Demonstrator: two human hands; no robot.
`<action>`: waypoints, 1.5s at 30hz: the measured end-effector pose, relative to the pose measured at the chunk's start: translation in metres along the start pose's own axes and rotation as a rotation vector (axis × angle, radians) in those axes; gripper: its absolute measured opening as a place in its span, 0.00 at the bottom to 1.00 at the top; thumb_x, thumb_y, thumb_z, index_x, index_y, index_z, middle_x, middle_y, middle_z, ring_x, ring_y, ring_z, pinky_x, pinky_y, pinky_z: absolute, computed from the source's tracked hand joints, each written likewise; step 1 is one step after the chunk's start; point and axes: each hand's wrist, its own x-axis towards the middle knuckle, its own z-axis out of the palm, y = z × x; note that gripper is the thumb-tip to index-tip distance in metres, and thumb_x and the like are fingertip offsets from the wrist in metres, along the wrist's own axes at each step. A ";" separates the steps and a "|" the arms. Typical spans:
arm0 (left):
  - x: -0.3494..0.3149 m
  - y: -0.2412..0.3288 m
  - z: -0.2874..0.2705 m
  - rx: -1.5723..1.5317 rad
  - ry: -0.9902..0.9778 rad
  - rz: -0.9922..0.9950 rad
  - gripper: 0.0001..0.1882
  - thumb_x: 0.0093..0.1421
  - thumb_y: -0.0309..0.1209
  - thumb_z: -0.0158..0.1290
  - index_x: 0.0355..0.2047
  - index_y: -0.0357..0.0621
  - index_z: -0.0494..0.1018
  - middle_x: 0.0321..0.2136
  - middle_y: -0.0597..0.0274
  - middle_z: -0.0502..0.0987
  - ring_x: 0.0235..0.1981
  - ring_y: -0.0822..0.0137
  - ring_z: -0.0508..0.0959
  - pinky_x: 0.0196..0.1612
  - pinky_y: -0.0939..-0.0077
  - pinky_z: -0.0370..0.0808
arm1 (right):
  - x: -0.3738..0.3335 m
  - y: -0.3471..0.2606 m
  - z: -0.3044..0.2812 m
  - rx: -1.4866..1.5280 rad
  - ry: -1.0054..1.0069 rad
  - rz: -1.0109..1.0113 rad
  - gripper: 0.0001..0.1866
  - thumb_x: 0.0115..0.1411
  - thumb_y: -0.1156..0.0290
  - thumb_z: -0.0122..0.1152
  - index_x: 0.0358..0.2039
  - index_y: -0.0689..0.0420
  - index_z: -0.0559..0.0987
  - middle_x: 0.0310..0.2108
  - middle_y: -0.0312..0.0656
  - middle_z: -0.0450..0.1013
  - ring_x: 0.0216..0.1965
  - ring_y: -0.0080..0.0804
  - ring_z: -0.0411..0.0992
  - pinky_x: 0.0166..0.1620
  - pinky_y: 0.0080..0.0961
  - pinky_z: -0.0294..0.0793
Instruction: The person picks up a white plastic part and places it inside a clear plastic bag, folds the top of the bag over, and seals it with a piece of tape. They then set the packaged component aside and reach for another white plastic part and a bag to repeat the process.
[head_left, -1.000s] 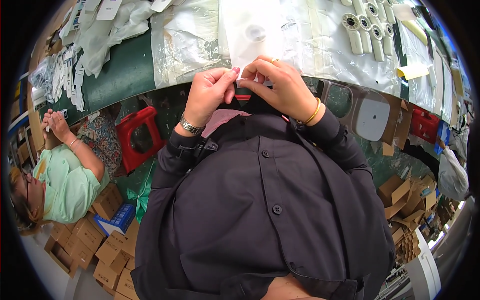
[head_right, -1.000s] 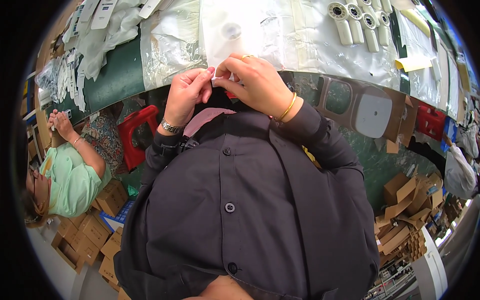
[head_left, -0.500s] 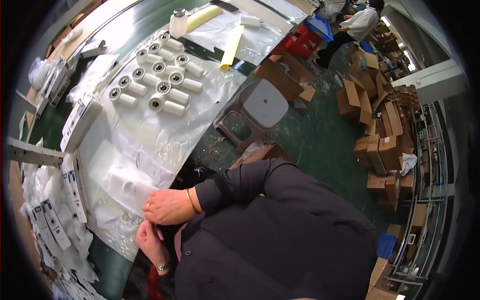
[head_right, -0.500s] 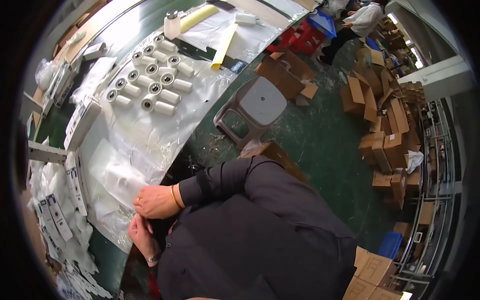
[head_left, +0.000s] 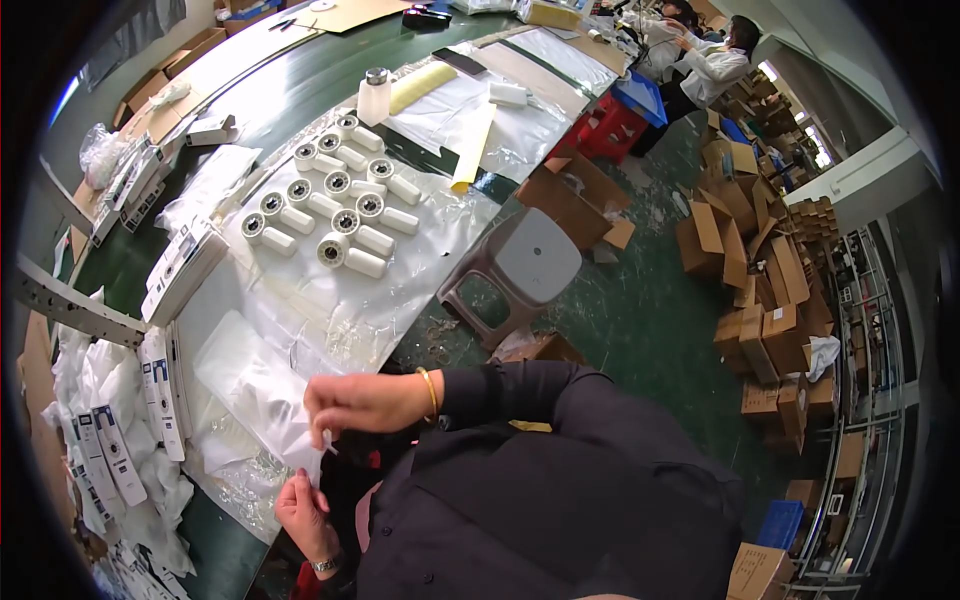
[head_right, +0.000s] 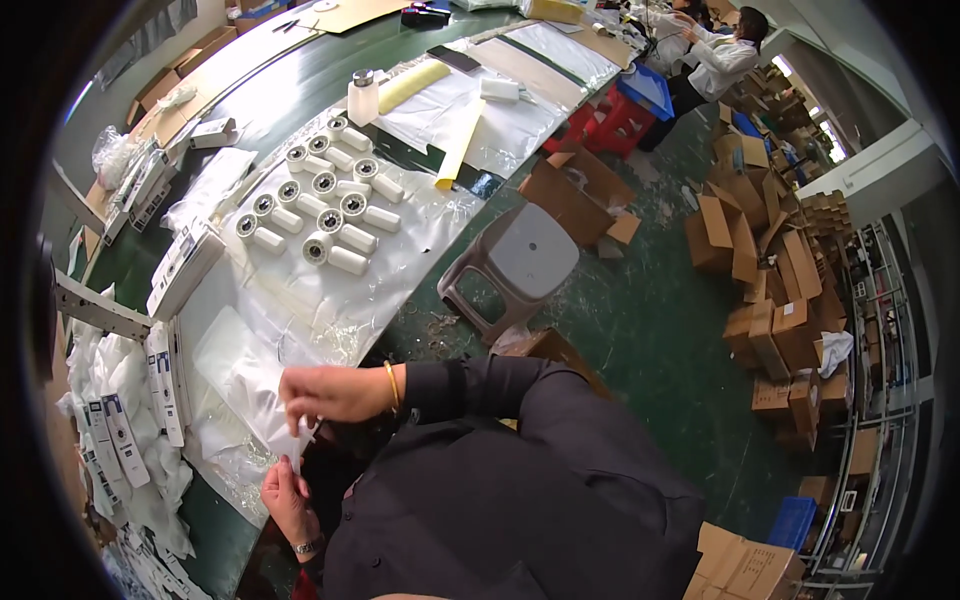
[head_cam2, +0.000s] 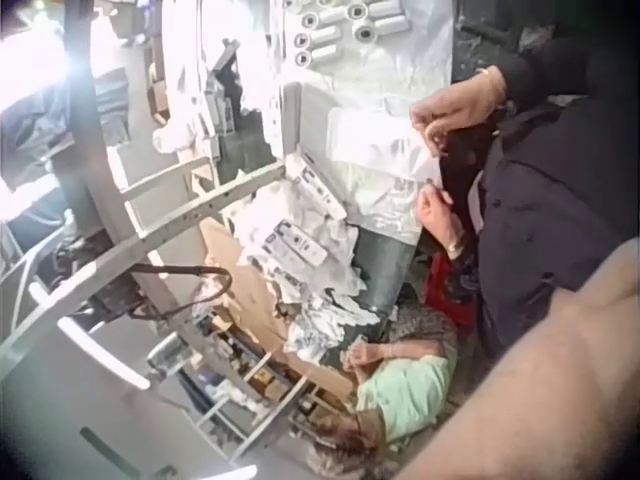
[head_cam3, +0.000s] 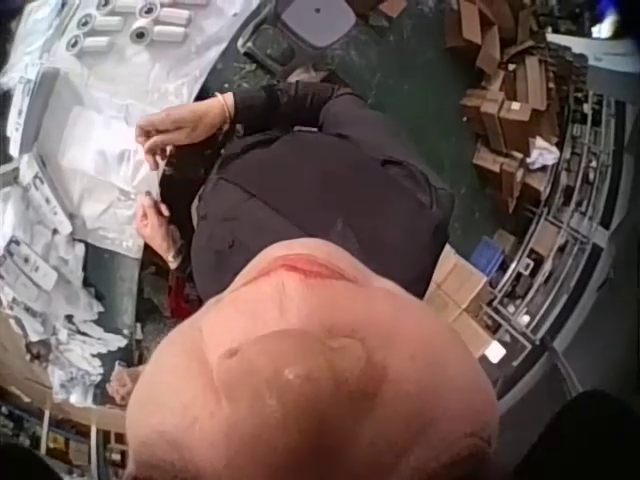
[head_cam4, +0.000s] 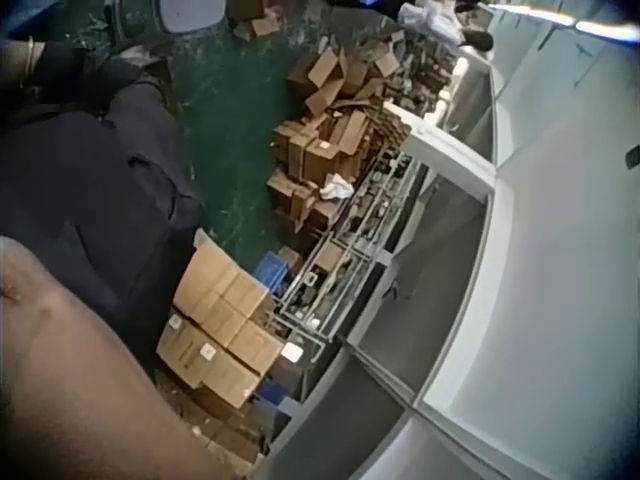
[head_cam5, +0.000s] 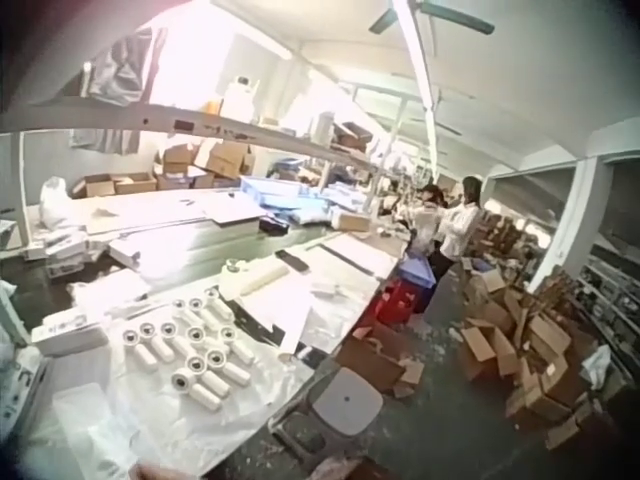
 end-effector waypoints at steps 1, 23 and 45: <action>-0.004 0.003 -0.001 0.005 0.003 -0.009 0.13 0.75 0.30 0.55 0.32 0.38 0.77 0.16 0.73 0.70 0.15 0.82 0.63 0.20 0.83 0.53 | -0.002 -0.005 -0.007 0.143 0.102 0.048 0.07 0.75 0.69 0.59 0.41 0.59 0.74 0.33 0.37 0.76 0.33 0.26 0.74 0.40 0.32 0.74; -0.018 0.030 0.001 0.909 0.289 0.876 0.24 0.55 0.16 0.63 0.53 0.48 0.82 0.44 0.63 0.83 0.49 0.63 0.81 0.51 0.72 0.75 | -0.036 0.031 -0.020 -1.106 0.240 -0.232 0.26 0.55 0.74 0.75 0.56 0.44 0.84 0.50 0.35 0.80 0.52 0.38 0.74 0.59 0.34 0.69; 0.051 0.000 0.027 0.652 0.512 0.641 0.10 0.62 0.35 0.67 0.26 0.47 0.83 0.28 0.67 0.82 0.50 0.61 0.80 0.59 0.62 0.60 | 0.037 0.061 0.011 -0.663 0.407 0.080 0.18 0.68 0.63 0.70 0.23 0.60 0.79 0.17 0.46 0.69 0.18 0.36 0.69 0.26 0.33 0.68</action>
